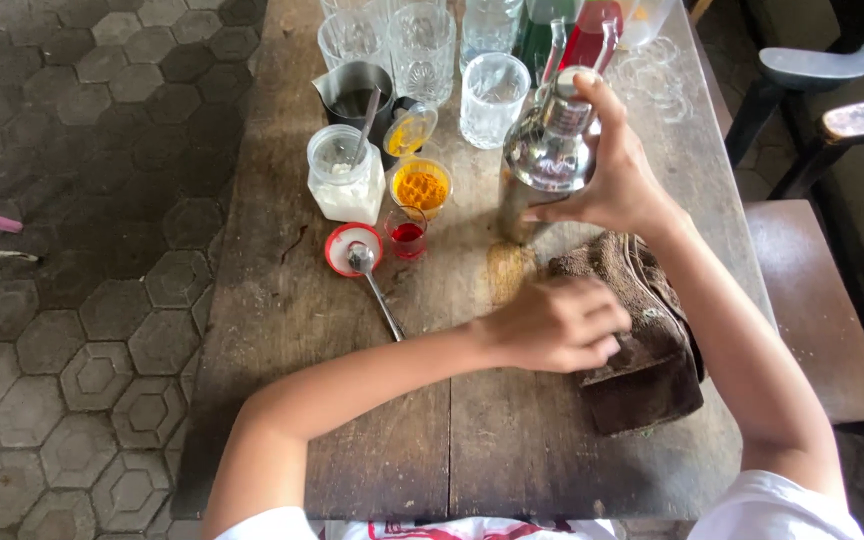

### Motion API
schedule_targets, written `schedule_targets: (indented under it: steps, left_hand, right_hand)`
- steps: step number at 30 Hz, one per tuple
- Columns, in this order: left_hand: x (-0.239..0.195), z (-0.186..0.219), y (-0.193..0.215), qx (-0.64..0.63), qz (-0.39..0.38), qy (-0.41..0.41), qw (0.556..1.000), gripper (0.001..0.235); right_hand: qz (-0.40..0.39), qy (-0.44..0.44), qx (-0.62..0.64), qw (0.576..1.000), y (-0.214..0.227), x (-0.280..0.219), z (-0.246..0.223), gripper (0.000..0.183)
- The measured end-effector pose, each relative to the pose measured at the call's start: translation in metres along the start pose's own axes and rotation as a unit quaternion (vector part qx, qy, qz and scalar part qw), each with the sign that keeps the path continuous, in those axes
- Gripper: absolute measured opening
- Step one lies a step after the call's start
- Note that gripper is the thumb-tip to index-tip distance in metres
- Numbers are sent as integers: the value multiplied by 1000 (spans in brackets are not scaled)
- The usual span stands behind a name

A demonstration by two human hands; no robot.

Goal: Shaking a cocktail shaker and pouring the contents into a glass to prepare a drink.

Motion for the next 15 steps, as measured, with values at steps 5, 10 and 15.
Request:
schedule_targets:
  steps: [5,10,15]
  left_hand:
    - [-16,-51,-92,227,-350,41,908,92]
    - [-32,-43,-90,257,-447,58,855,113]
    - [-43,-36,-89,227,-451,56,862,121]
  right_hand:
    - [2,-3,-24,1000,6,-3,10,140]
    - [9,24,-32,999,6,-1,4,139]
    - [37,89,-64,993,12,3,-15,150]
Point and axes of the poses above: each hand's wrist, its own x-axis towards the middle knuckle, its own y-axis out of the back of the hand, z = x × y, the point moved 8 cm from there along x, towards the middle knuckle, and after that the axes turned 15 degrees about -y, right-handed, at the moved point
